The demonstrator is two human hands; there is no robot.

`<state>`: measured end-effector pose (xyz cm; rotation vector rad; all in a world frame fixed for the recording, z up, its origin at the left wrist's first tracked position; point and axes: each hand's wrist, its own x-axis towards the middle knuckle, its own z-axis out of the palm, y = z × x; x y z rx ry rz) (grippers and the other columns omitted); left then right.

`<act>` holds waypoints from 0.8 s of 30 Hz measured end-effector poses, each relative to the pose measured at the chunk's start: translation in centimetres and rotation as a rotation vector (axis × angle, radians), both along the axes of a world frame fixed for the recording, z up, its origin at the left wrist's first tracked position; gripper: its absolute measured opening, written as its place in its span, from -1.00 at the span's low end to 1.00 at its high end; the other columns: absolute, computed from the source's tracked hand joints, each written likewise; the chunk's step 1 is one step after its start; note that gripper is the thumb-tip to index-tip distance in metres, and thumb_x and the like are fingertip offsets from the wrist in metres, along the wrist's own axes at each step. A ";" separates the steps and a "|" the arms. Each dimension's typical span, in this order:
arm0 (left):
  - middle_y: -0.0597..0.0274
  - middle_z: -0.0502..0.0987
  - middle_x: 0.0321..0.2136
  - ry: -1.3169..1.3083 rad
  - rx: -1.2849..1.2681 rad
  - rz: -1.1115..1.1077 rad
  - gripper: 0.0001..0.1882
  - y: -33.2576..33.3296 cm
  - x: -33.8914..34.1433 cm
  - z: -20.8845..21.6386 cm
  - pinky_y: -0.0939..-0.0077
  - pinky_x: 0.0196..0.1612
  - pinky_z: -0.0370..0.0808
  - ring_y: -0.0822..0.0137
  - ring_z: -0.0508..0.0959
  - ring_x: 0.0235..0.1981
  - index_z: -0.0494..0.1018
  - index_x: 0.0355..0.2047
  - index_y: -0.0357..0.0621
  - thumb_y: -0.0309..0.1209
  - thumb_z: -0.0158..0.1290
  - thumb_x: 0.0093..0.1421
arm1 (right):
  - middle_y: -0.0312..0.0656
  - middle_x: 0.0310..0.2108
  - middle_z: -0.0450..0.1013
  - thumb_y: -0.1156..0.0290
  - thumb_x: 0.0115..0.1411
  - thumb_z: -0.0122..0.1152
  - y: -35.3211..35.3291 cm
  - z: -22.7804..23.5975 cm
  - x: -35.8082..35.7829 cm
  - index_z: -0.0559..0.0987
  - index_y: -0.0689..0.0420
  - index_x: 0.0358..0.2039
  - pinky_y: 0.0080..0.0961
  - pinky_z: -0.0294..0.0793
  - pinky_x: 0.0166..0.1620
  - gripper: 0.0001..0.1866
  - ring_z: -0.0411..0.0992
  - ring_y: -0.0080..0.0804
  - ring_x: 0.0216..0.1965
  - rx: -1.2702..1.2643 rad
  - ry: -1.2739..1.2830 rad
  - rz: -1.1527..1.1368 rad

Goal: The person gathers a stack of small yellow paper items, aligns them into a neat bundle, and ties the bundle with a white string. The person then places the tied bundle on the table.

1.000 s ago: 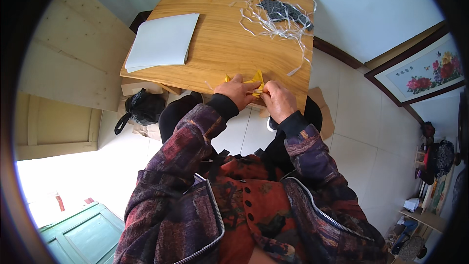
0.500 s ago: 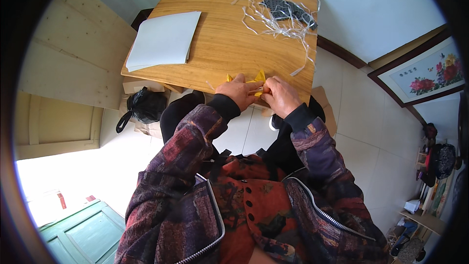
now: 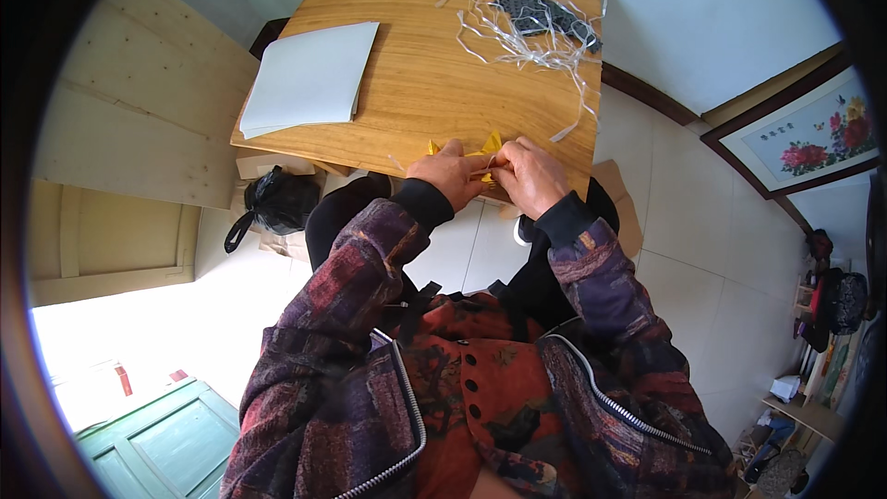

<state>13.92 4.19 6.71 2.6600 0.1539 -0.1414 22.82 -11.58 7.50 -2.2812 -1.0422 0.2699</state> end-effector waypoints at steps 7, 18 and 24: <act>0.13 0.42 -0.29 -0.001 -0.003 -0.001 -0.56 -0.1 0.0 0.3 0.19 -0.26 0.50 0.05 0.53 -0.33 0.45 0.03 0.36 -0.08 0.11 0.10 | -0.01 -0.34 0.43 0.50 0.06 0.17 0.6 0.1 0.4 0.46 0.23 -0.40 -0.27 0.45 -0.19 -0.89 0.42 -0.05 -0.17 -0.170 -0.174 0.097; 0.17 0.41 -0.34 -0.056 -0.035 -0.017 -0.51 0.1 -0.1 -0.3 0.26 -0.30 0.49 0.10 0.52 -0.38 0.42 0.08 0.38 -0.16 0.15 0.10 | 0.10 -0.37 0.44 0.67 -0.08 0.13 -1.4 -0.3 1.0 0.35 0.26 -0.40 -0.18 0.46 -0.24 -0.79 0.45 0.07 -0.27 -0.253 -0.189 0.051; 0.17 0.41 -0.35 -0.048 -0.051 -0.020 -0.53 0.1 -0.1 -0.1 0.27 -0.30 0.49 0.11 0.52 -0.38 0.43 0.08 0.37 -0.16 0.15 0.11 | 0.08 -0.40 0.43 0.69 -0.08 0.11 -1.9 -0.5 1.3 0.31 0.24 -0.40 -0.19 0.45 -0.26 -0.78 0.45 0.06 -0.29 -0.193 -0.227 0.021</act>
